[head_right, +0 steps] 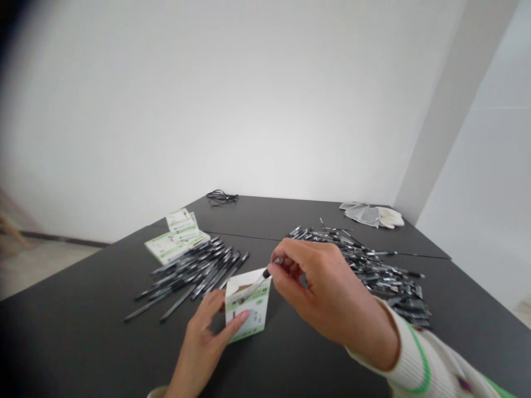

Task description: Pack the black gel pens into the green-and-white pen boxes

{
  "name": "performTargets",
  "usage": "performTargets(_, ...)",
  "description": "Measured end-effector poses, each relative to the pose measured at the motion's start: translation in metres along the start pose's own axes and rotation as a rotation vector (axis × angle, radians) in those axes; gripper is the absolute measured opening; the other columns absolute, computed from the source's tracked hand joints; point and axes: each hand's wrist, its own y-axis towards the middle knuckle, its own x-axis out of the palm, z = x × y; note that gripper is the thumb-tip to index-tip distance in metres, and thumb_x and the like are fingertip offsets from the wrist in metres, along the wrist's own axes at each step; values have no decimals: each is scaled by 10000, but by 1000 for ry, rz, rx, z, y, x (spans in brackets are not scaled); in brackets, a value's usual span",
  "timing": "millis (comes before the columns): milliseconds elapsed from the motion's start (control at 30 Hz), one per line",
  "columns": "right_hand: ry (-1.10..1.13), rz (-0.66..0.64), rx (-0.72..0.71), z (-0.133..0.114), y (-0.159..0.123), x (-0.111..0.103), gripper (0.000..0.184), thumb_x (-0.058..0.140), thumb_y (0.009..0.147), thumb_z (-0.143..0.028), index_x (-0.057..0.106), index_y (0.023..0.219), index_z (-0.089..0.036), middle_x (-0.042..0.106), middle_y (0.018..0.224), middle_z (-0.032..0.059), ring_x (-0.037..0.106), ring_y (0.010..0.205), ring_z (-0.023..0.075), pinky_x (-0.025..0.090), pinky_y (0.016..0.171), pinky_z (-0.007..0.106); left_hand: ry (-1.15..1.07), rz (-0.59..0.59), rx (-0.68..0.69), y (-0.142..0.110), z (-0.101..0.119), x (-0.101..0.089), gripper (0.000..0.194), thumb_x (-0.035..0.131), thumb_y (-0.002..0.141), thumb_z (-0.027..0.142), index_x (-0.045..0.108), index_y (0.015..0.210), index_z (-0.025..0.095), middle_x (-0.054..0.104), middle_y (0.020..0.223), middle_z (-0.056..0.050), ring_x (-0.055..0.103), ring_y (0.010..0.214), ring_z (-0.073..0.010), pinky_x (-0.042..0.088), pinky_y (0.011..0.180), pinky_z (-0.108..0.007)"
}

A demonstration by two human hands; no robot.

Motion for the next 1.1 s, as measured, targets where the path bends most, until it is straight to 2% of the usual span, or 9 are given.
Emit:
performTargets(100,-91,22,-66,-1,3,-6,90,535,908,-205,601,848,-199,626,677,-11,562,580,116,412,542,221,-42,-4,-8,-1,-3,2,271,658,824,390,649,1059,254,617,1093,-35,586,1052,-215,463,916,-327)
performTargets(233,-134,79,-82,-1,9,-13,88,539,905,-189,600,843,-200,616,664,-25,554,572,103,409,549,214,-65,-13,-31,-2,-7,3,306,674,804,404,673,1074,259,631,1142,-50,602,1080,-235,493,907,-336)
performTargets(533,-174,13,-166,-5,9,-4,86,514,940,-203,547,861,-201,569,688,-24,495,555,104,375,532,235,-46,12,12,-3,-7,5,307,705,771,410,693,1042,267,660,1124,-58,632,1051,-248,527,889,-339)
performTargets(667,-148,37,-199,-12,10,-5,65,514,944,-203,536,884,-210,576,709,-17,514,574,111,387,539,234,-50,2,10,-2,-11,6,316,711,760,424,705,1029,259,664,1125,-73,639,1050,-261,539,881,-343)
performTargets(867,-192,28,-254,-10,6,-3,77,470,965,-196,527,915,-205,570,741,1,510,615,128,385,579,256,-74,-24,64,-1,-11,8,345,723,760,393,683,1081,276,683,1128,-52,644,1050,-248,546,867,-307)
performTargets(933,-205,-7,-256,-9,5,0,106,449,975,-208,527,903,-203,549,720,0,488,609,131,365,563,259,-69,-30,79,0,-9,9,355,729,756,386,676,1091,282,675,1148,-48,643,1050,-245,545,865,-301)
performTargets(1100,-217,-204,-249,-2,7,14,189,428,987,-248,544,851,-185,556,728,5,481,624,130,349,574,265,-90,-63,107,2,0,11,358,737,752,364,661,1093,286,695,1072,-30,668,969,-231,554,817,-284)
